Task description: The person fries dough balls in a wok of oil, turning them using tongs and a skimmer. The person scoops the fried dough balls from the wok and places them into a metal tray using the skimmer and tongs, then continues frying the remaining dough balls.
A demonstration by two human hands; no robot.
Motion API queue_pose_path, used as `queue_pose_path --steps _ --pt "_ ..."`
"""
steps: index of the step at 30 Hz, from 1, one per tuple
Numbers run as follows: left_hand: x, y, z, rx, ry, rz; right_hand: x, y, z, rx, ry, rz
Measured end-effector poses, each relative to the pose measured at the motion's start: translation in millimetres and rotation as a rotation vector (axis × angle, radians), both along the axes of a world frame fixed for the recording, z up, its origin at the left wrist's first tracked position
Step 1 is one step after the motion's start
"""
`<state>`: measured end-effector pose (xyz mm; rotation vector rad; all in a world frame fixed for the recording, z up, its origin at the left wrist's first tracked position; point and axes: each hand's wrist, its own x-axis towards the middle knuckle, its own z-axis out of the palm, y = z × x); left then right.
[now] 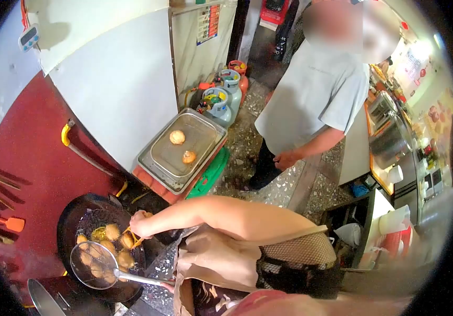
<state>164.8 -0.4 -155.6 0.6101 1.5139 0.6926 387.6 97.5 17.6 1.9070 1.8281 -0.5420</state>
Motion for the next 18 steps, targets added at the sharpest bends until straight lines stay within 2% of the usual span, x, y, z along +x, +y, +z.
queue_pose_path --steps 5,18 --pt "5.8 4.9 3.1 -0.004 -0.005 -0.024 -2.6 0.9 -5.6 0.016 -0.031 0.000" --pt "8.2 8.8 3.2 -0.006 0.005 -0.064 1.1 -10.4 19.8 0.043 0.020 -0.035"
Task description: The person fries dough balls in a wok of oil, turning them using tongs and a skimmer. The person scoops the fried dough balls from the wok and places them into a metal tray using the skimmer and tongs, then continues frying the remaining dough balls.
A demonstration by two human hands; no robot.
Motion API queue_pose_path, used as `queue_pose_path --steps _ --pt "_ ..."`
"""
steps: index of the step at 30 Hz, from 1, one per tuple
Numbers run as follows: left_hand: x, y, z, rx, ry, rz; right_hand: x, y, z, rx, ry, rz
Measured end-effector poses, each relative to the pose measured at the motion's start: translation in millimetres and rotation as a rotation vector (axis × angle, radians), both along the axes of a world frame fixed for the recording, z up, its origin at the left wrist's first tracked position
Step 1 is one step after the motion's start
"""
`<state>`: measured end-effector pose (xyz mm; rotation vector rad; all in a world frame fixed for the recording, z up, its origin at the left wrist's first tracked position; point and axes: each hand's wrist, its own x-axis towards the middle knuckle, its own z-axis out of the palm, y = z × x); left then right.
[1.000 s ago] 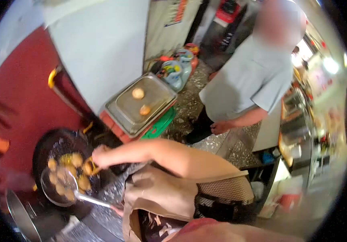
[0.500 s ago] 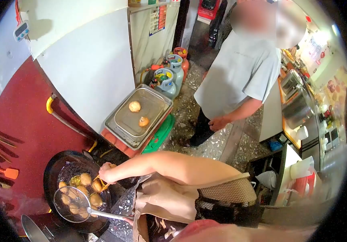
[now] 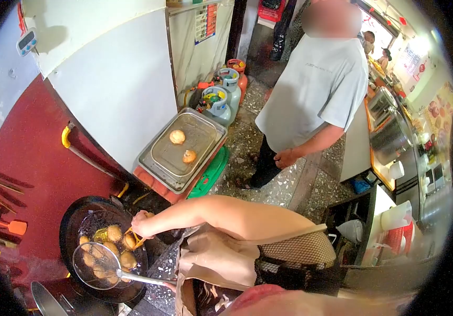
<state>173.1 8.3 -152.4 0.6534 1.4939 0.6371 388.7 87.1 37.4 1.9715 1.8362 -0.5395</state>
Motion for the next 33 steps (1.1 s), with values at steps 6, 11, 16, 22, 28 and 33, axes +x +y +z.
queue_pose_path --steps 6,11,16,22,28,33 --pt "-1.8 0.0 1.9 -0.003 0.003 -0.006 -1.4 4.5 -10.9 -0.015 -0.014 0.008" --pt "-4.6 -1.3 0.6 0.002 0.002 -0.004 -1.2 4.2 -10.4 -0.034 -0.014 0.004" --pt "-8.9 -4.9 2.0 0.004 0.005 0.000 -1.2 2.6 -7.9 -0.024 -0.035 0.018" --pt "-15.8 -7.9 1.5 0.009 -0.006 0.007 -0.9 -0.7 -3.3 0.012 -0.060 0.027" --pt "-25.4 -10.8 1.1 0.018 -0.023 0.020 2.9 -2.5 -0.4 -0.013 -0.014 0.048" --pt "-30.6 -14.5 1.7 0.023 -0.031 0.036 2.5 2.1 -5.5 -0.068 -0.012 0.039"
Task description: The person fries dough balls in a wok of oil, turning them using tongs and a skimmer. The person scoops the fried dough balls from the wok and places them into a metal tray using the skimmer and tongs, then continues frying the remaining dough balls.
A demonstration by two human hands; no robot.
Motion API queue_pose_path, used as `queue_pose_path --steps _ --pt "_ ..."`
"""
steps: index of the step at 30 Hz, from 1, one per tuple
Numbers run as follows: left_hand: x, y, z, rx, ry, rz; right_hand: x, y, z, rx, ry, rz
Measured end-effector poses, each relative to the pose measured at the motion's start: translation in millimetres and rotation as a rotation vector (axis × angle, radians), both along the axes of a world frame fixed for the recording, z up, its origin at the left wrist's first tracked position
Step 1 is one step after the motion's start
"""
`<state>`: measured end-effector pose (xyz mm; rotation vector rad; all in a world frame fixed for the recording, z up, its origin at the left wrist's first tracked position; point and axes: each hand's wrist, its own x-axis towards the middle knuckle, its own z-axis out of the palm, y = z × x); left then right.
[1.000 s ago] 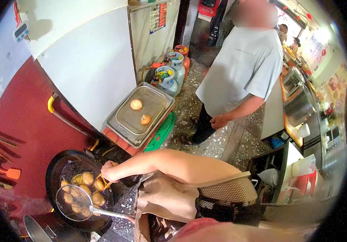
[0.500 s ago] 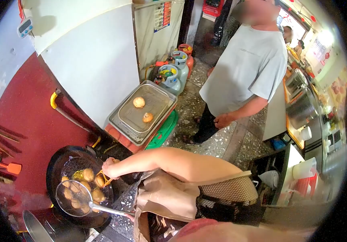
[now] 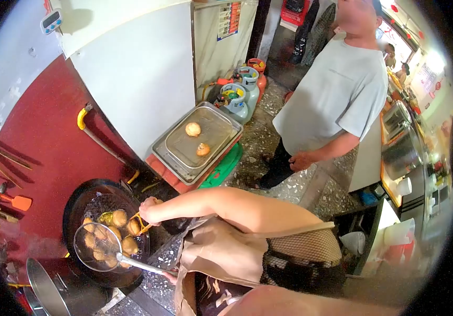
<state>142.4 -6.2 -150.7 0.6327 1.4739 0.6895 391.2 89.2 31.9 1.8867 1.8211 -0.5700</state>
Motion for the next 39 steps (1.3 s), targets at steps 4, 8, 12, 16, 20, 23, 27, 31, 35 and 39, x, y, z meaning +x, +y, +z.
queue_pose_path --steps 4,8,12,16,20,23,27,31,35,39 --pt "-4.5 -2.2 -0.7 -0.002 -0.004 0.001 -0.3 -1.7 -1.6 0.046 -0.010 0.000" --pt "-7.3 -2.8 0.3 0.003 -0.012 0.008 -2.3 -2.5 -1.9 0.081 -0.008 -0.009" --pt "-10.4 -3.4 -0.1 0.005 -0.015 0.013 -1.2 -3.3 -0.5 0.030 0.005 -0.020" --pt "-11.5 -3.7 -1.2 0.006 -0.020 0.010 -1.3 -1.8 -2.3 0.046 0.007 -0.011" --pt "-13.9 -5.2 -3.1 0.009 -0.022 0.016 -2.2 -1.6 -3.9 0.067 -0.019 -0.021" --pt "-15.5 -3.8 0.1 0.006 -0.015 0.010 -2.2 -1.6 -0.1 -0.004 -0.002 -0.024" --pt "-18.1 -5.5 -1.2 0.007 -0.015 0.015 -3.3 -3.6 -2.2 0.052 -0.021 -0.029" --pt "-19.2 -4.4 0.8 0.008 -0.007 0.017 -3.3 -3.1 -1.9 0.047 -0.020 -0.026" --pt "-15.0 -0.3 0.3 0.006 -0.008 -0.009 -3.8 -1.9 -7.1 0.043 -0.002 -0.047" --pt "-11.4 3.4 1.1 0.012 -0.003 -0.018 -5.3 -4.8 1.2 0.021 -0.013 -0.025"
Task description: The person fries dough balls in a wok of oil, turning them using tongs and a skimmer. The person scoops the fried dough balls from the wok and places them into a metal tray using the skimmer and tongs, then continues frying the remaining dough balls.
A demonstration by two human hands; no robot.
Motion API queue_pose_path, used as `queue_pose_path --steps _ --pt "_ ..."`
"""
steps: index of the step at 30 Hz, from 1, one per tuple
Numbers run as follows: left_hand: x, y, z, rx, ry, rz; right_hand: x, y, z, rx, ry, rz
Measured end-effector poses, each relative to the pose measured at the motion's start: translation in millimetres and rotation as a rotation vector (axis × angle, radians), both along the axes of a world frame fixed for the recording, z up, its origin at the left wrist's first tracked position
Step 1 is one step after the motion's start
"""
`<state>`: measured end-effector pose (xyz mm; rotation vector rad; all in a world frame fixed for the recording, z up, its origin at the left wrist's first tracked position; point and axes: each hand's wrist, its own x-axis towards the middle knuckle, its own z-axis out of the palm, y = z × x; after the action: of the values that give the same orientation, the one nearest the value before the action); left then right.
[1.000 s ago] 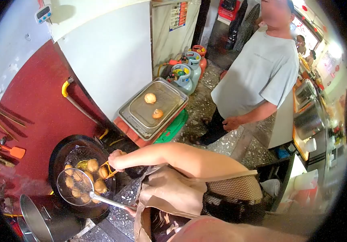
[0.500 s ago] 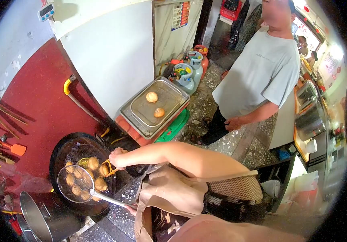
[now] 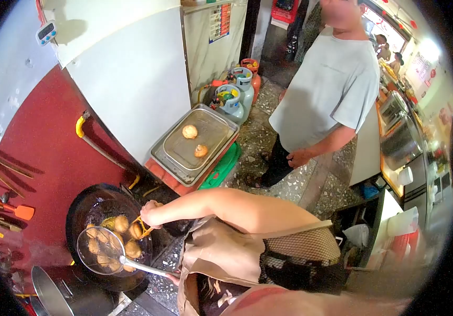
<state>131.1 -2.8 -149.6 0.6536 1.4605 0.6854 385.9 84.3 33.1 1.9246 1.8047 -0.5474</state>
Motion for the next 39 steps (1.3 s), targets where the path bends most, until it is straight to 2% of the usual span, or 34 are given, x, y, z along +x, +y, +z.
queue_pose_path --steps 14,32,39 --pt "4.5 5.4 4.6 -0.013 0.006 -0.011 -1.5 6.1 -15.2 0.000 -0.037 0.019" --pt "-3.0 2.0 5.0 -0.002 0.021 -0.004 -2.0 5.2 -12.9 0.016 -0.009 -0.011" --pt "3.5 8.9 17.1 0.004 0.038 -0.020 -3.4 -3.2 3.7 0.062 0.025 -0.033"
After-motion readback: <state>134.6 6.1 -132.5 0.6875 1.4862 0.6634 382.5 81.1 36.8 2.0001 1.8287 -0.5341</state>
